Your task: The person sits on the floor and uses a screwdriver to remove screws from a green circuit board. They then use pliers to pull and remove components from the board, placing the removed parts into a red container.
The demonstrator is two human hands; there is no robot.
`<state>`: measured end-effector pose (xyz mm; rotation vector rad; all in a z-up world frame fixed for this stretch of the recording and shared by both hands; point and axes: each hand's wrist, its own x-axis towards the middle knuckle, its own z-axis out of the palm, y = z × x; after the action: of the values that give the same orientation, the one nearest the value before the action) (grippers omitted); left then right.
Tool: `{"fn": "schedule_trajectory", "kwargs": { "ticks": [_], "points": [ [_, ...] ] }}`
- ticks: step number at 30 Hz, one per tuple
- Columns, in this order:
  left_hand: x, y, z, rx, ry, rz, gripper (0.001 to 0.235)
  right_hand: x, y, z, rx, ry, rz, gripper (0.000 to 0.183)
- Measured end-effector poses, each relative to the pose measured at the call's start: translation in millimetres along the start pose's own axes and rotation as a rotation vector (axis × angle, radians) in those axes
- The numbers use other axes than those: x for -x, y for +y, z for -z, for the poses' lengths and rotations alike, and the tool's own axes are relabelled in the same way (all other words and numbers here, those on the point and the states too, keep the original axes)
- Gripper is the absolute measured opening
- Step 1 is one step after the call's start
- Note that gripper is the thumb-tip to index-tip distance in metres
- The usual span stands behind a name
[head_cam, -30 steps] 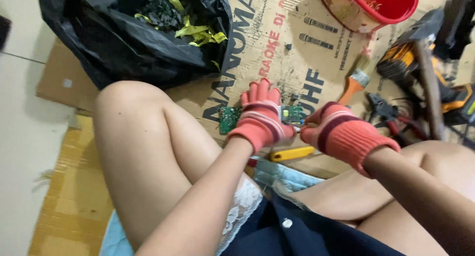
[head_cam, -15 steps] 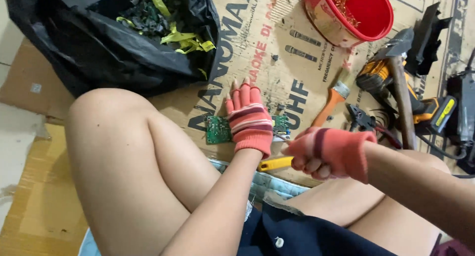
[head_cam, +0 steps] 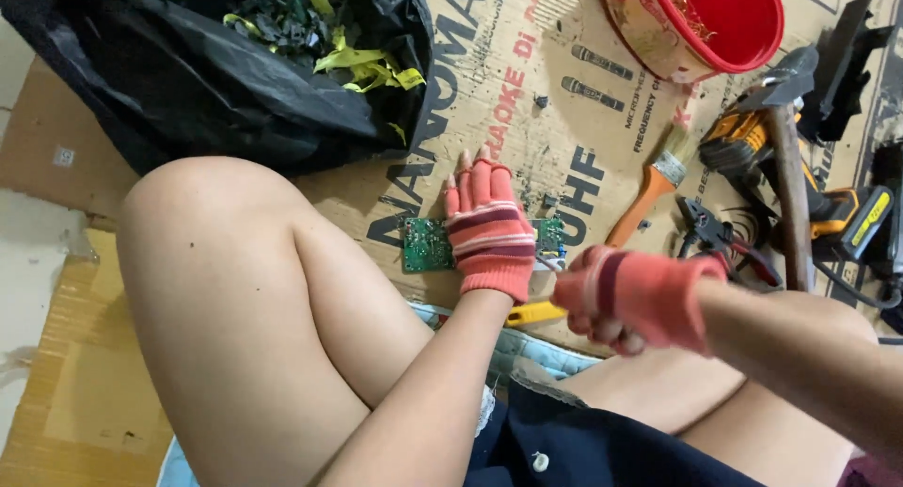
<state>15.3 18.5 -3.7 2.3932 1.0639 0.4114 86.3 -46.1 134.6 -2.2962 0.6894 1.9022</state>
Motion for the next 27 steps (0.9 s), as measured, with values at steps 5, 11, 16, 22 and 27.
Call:
{"fn": "schedule_trajectory", "kwargs": {
  "ticks": [5,11,16,22,27],
  "points": [
    [0.6,-0.6,1.4,0.029,0.004,-0.021,0.038,1.3,11.8,-24.1,0.456,0.218,0.085,0.026],
    [2.4,-1.7,-7.5,0.027,0.010,-0.024,0.042,3.5,2.9,-7.6,-0.114,0.029,-0.020,0.030],
    [-3.7,7.7,13.7,0.011,-0.025,0.019,0.037,1.7,14.5,-29.9,0.183,0.096,0.043,0.022],
    [-17.4,18.5,13.9,-0.088,-0.167,0.086,0.050,20.6,8.8,-34.6,0.188,0.200,0.093,0.024],
    [-23.0,20.8,32.5,-0.108,-0.177,0.102,0.053,24.7,9.1,-35.8,0.177,0.102,0.083,0.024]
  ]
}}
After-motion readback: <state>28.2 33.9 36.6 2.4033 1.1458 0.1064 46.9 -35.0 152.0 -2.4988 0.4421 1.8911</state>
